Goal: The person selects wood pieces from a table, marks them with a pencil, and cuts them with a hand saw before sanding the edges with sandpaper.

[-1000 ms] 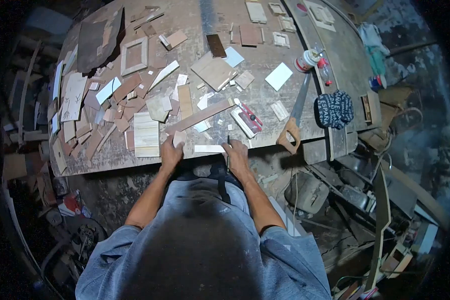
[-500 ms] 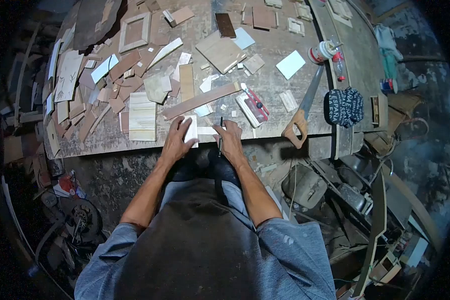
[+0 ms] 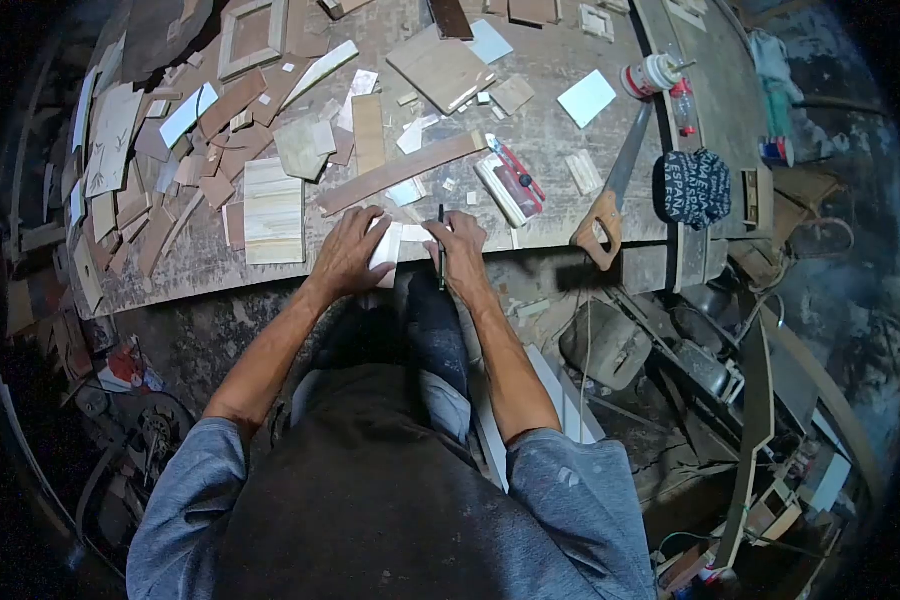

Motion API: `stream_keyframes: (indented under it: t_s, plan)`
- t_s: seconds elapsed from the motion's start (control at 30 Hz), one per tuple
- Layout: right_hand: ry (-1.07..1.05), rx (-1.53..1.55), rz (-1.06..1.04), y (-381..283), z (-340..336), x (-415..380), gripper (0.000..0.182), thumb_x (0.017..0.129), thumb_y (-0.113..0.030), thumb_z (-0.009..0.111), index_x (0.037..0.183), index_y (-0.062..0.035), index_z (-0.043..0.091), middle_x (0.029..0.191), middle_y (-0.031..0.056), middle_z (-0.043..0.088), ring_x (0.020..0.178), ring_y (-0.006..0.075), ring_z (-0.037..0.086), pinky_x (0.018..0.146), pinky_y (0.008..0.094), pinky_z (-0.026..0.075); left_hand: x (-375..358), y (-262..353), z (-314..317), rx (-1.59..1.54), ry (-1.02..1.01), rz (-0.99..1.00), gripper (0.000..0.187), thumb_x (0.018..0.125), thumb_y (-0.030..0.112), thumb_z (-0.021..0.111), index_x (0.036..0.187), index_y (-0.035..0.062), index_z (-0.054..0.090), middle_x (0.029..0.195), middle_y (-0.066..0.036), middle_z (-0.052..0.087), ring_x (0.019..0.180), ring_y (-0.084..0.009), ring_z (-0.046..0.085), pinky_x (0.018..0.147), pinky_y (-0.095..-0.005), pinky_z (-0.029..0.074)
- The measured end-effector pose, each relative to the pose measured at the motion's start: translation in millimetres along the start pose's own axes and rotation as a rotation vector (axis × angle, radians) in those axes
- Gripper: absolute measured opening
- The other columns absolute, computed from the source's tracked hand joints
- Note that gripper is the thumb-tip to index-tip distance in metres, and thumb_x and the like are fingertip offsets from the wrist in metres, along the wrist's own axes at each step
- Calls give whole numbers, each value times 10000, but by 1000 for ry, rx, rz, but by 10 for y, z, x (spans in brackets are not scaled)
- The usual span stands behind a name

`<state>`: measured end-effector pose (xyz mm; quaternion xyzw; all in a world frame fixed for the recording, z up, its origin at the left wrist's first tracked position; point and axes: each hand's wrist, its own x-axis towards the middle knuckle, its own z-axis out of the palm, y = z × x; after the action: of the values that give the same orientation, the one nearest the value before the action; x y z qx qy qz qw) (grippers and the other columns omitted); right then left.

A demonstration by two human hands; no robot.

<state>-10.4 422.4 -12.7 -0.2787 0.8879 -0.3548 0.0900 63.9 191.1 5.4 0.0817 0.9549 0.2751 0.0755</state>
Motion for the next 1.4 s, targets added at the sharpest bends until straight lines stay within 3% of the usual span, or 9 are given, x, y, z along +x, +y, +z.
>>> stream_keyframes:
  t_s: [0.1,0.2,0.3,0.5,0.7,0.8,1.1,1.4]
  plan:
    - [12,-7,-15,5,-6,-1,348,822,-109,761,1168,-100,720,1133,169,581,1111,364,525,944,475,375,15,84,-50,13,24,7,841,696,318,887,1397,20,530,1487,-179,449,1374,-391,425,1122,-460,426]
    - [33,-7,-32,38,22,-27,345,828,-126,768,1169,-106,720,1126,160,585,1101,354,527,941,465,376,-47,-85,33,144,-20,146,844,712,368,866,1392,1,528,1497,-169,449,1389,-382,413,1133,-459,414]
    - [52,-10,-44,34,5,-26,344,837,-144,777,1174,-116,717,1109,144,594,1087,340,531,940,452,381,-68,-166,113,165,-14,184,918,723,393,848,1452,-8,459,1517,-154,435,1407,-374,399,1154,-450,388]
    - [38,0,-33,41,-15,-13,340,832,-142,781,1166,-121,720,1129,145,600,1096,335,535,940,451,384,-131,-6,-12,226,-171,140,1088,700,510,854,1492,-56,367,1511,-215,402,1400,-404,383,1191,-466,331]
    - [20,6,-14,53,-24,-30,338,831,-147,787,1162,-128,723,1134,140,598,1104,330,538,947,454,387,-111,177,-70,217,-244,76,1079,699,464,865,1489,-73,362,1510,-266,383,1419,-437,356,1193,-483,325]
    - [39,11,-21,59,-6,-36,339,834,-151,786,1166,-130,724,1142,141,594,1114,329,538,955,457,387,-84,43,54,159,-119,110,1081,687,439,881,1489,-70,365,1537,-262,362,1439,-438,338,1199,-489,323]
    - [78,56,-37,115,27,-64,347,809,-118,791,1148,-131,724,1155,158,602,1141,350,533,952,457,376,9,9,63,47,-126,91,1135,621,456,914,1542,67,377,1618,-171,315,1473,-405,314,1220,-487,329]
    - [68,46,-17,126,40,-66,350,804,-106,796,1147,-125,728,1166,162,601,1149,348,531,960,452,379,10,-34,111,66,-107,115,1142,617,511,902,1551,108,380,1628,-149,318,1477,-396,319,1217,-489,334]
